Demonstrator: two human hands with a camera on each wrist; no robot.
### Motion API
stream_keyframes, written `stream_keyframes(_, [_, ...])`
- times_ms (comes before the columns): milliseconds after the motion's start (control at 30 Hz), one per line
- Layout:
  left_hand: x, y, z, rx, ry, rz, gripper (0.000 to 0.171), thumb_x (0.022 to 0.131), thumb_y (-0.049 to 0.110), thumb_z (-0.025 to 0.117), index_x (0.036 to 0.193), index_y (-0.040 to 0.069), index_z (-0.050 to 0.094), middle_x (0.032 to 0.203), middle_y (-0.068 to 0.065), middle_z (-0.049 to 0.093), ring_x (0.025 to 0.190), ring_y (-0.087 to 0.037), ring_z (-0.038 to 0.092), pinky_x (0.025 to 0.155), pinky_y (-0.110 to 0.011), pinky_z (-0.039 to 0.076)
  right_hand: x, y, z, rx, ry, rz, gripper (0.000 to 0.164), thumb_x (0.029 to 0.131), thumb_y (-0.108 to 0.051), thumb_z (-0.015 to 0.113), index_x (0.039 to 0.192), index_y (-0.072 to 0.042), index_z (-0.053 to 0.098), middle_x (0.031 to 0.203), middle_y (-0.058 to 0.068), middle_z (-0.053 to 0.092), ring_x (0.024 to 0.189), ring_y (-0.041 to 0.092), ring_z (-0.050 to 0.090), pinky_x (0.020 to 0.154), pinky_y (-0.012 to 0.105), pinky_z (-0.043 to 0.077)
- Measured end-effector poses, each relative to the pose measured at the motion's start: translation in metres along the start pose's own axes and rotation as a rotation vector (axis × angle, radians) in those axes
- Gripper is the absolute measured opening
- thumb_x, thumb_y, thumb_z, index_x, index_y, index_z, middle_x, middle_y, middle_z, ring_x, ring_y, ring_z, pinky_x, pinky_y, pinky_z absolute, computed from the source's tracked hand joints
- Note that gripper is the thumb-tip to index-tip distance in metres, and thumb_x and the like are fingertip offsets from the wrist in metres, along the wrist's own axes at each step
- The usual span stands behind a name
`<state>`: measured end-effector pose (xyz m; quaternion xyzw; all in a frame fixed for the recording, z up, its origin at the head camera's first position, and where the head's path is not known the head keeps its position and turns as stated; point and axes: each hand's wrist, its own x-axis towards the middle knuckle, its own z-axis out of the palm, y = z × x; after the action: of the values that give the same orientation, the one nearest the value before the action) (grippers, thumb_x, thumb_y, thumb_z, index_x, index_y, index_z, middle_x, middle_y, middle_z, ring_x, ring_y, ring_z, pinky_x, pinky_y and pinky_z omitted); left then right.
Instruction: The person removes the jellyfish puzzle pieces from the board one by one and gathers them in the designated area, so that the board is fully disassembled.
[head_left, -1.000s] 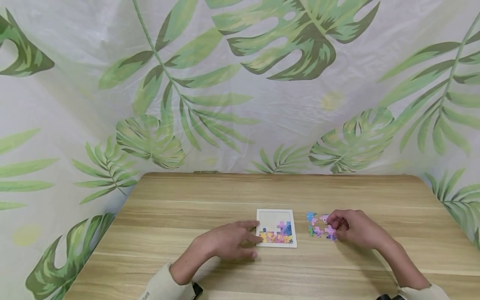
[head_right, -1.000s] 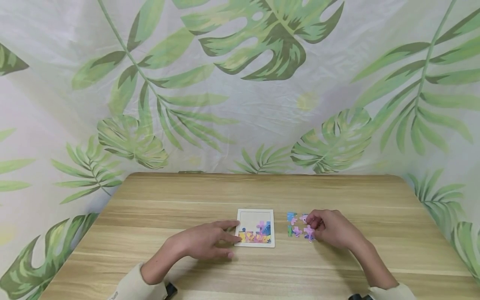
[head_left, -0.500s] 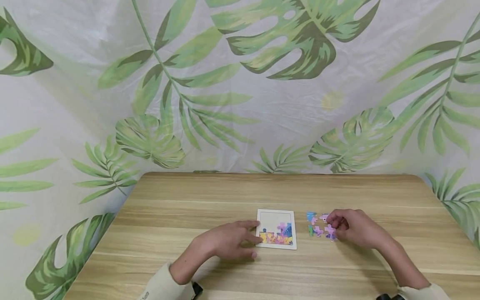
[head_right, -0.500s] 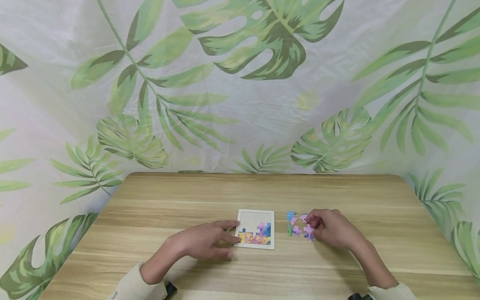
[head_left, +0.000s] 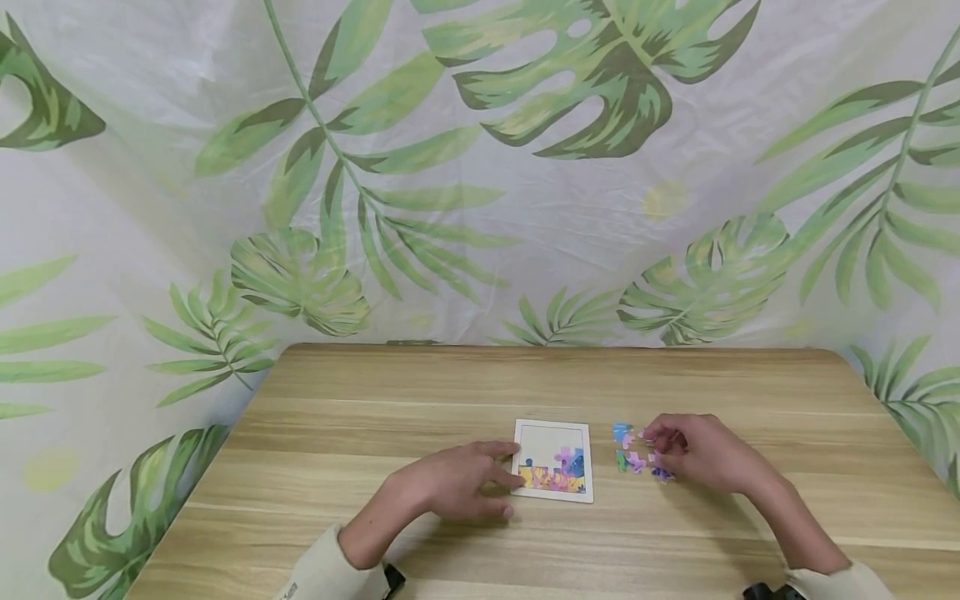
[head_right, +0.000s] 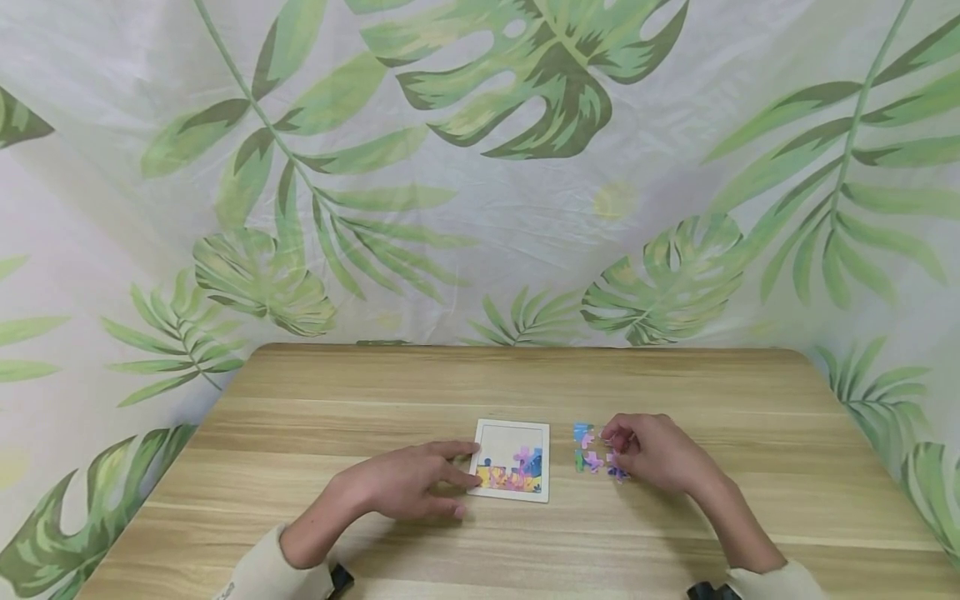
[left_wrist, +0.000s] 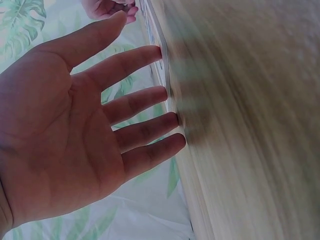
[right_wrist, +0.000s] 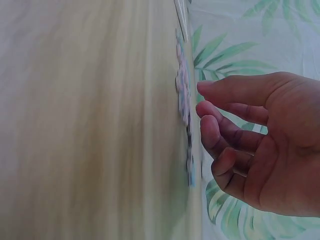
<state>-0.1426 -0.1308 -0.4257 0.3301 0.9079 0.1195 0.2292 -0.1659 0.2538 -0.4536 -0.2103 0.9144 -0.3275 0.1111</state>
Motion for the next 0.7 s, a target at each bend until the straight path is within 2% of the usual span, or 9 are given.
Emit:
stream_keyframes(300, [0.000,0.002,0.000,0.012,0.011,0.004,0.043,0.100,0.040,0.077,0.140,0.025,0.074,0.170,-0.005,0.045,0.159,-0.026,0.042,0.126,-0.044,0.042,0.020,-0.026,0.015,0.060,-0.061,-0.062,0.020,0.096,-0.007,0.077,0.116,-0.006,0.074,0.095,-0.002,0.070,0.081,0.006,0.060,0.067,0.022,0.053])
stream_keyframes(500, [-0.001,0.004,0.000,0.025,0.018,0.002,0.043,0.100,0.041,0.077,0.140,0.026,0.074,0.170,-0.005,0.045,0.157,-0.028,0.043,0.125,-0.046,0.043,0.033,-0.035,0.022,0.015,-0.055,-0.113,0.024,0.092,-0.003,0.078,0.116,-0.006,0.075,0.099,0.000,0.073,0.083,0.003,0.059,0.073,0.023,0.053])
stream_keyframes(700, [-0.001,0.005,-0.002,0.024,0.018,0.009,0.043,0.100,0.042,0.076,0.139,0.026,0.074,0.168,-0.006,0.047,0.155,-0.029,0.046,0.122,-0.049,0.047,0.042,-0.045,0.028,0.004,-0.061,-0.151,0.028,0.089,-0.002,0.080,0.116,-0.006,0.074,0.105,0.002,0.074,0.086,0.008,0.061,0.075,0.023,0.053])
